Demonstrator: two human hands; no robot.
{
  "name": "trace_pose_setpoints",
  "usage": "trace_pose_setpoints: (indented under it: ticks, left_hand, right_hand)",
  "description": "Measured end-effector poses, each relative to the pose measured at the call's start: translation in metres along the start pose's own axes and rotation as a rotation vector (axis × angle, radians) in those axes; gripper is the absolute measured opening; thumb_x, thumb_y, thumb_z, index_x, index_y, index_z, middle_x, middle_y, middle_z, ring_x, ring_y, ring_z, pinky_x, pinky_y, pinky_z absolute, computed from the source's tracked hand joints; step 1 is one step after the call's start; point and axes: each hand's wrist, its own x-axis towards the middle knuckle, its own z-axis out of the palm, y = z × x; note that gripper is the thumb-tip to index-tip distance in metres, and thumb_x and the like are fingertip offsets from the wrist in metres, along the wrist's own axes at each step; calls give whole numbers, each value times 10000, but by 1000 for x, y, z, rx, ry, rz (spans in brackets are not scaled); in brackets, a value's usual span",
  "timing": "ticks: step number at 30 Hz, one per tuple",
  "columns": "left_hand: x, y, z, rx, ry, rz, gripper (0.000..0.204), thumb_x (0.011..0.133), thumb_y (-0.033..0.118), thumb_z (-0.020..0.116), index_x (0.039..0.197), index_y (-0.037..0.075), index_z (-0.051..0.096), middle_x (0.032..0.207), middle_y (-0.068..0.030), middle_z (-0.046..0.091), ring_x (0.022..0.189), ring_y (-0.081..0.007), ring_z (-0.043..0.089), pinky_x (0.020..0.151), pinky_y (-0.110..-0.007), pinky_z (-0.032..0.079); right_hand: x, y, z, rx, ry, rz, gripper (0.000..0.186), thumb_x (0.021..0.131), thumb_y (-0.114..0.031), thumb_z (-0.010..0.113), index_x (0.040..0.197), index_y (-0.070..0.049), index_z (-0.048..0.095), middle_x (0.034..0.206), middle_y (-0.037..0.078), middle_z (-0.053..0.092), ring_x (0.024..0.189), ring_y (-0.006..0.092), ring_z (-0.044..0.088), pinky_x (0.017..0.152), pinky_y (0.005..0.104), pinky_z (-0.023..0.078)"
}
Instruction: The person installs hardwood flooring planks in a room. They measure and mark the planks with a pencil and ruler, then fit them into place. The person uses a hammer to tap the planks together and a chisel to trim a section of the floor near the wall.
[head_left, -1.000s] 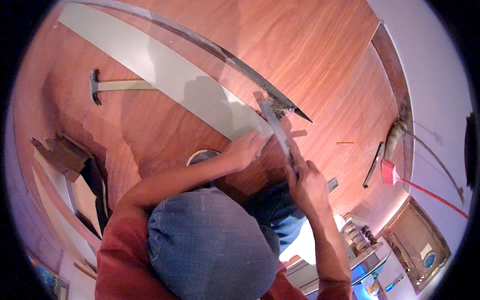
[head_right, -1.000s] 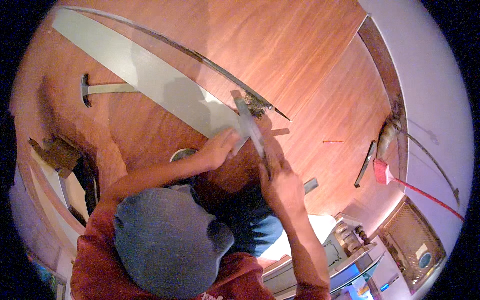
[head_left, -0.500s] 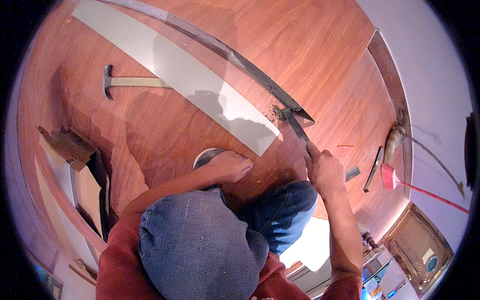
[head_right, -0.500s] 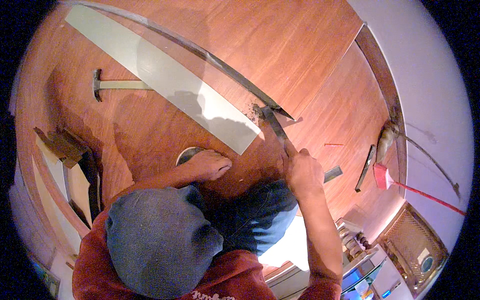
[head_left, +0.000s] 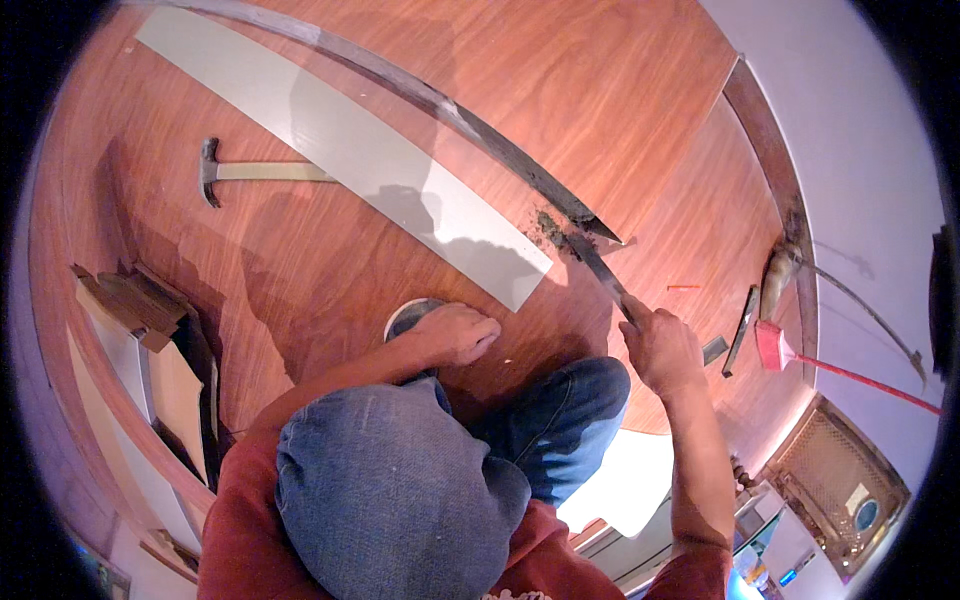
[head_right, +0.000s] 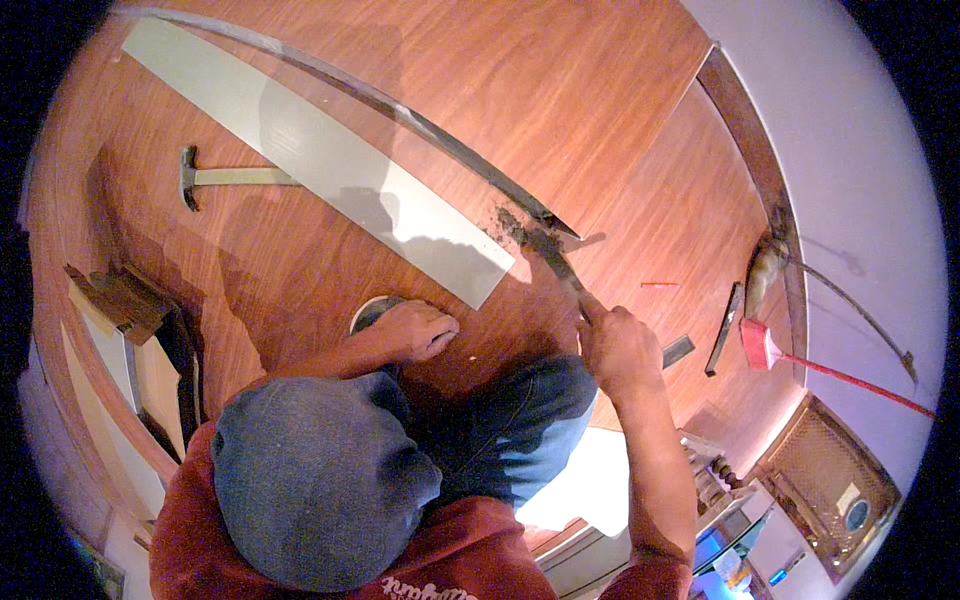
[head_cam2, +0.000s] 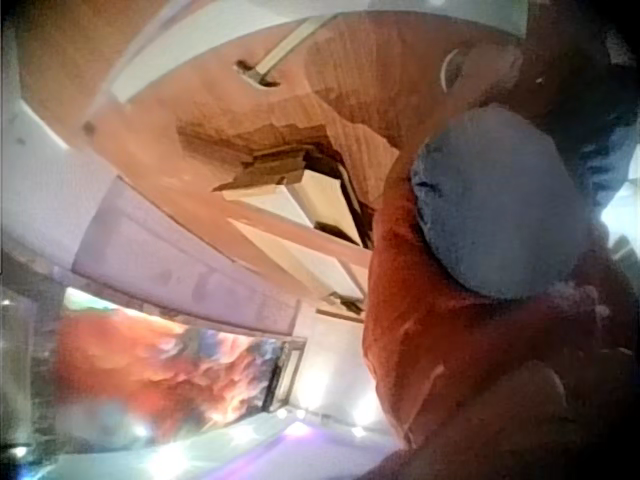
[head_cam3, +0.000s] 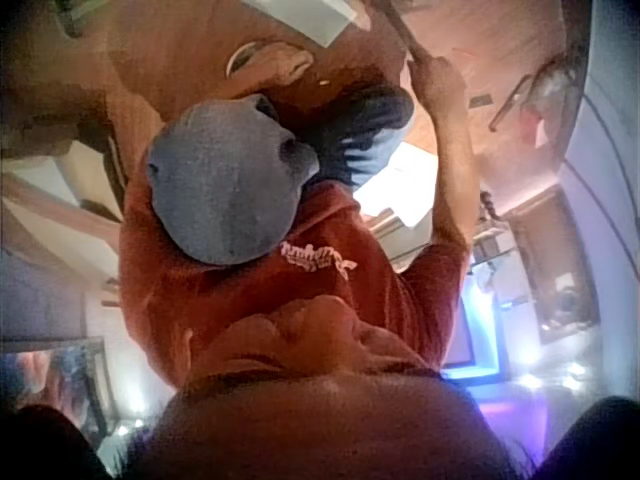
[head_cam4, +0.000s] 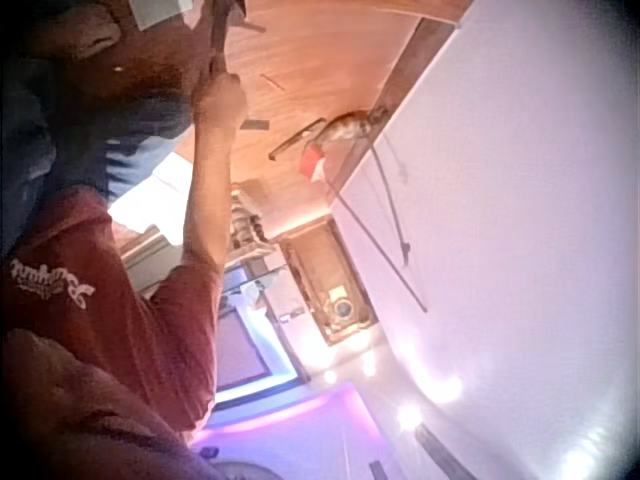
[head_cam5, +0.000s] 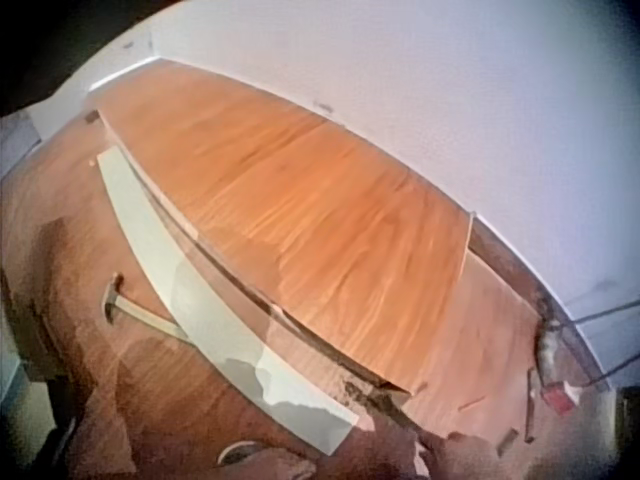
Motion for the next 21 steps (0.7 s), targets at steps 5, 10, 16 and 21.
trace_pose_setpoints:
  ticks: [5, 10, 16, 21]
  left_hand:
    - [-1, -2, 1, -6, 18, 14, 165, 943, 249, 655, 1015, 105, 688, 881, -153, 712, 813, -381, 689, 755, -512, 555]
    - [-2, -2, 0, -58, 86, 39, 157, 942, 245, 659, 1005, 103, 681, 869, -155, 706, 805, -382, 687, 741, -515, 550]
    - [-1, -3, 1, -34, 69, 56, 143, 933, 227, 679, 984, 93, 671, 857, -151, 706, 803, -373, 693, 736, -500, 553]
    - [-3, -2, 3, -49, 100, 29, 136, 928, 225, 643, 967, 94, 651, 832, -155, 689, 803, -369, 683, 748, -507, 540]
  right_hand:
    - [19, -13, 4, 33, 34, -72, 396, 993, -290, 610, 1373, -179, 606, 981, 250, 711, 970, 442, 699, 847, 541, 560]
    - [11, 1, 5, 38, -11, -8, 415, 995, -296, 609, 1395, -185, 606, 1002, 264, 711, 978, 451, 693, 857, 542, 555]
    - [12, 5, 4, 148, 4, -20, 402, 999, -262, 608, 1382, -142, 628, 1086, 277, 712, 1036, 452, 682, 896, 528, 549]
    - [14, 4, 0, 281, -76, -111, 408, 1004, -229, 594, 1374, -61, 628, 1179, 294, 695, 1116, 454, 666, 953, 481, 543]
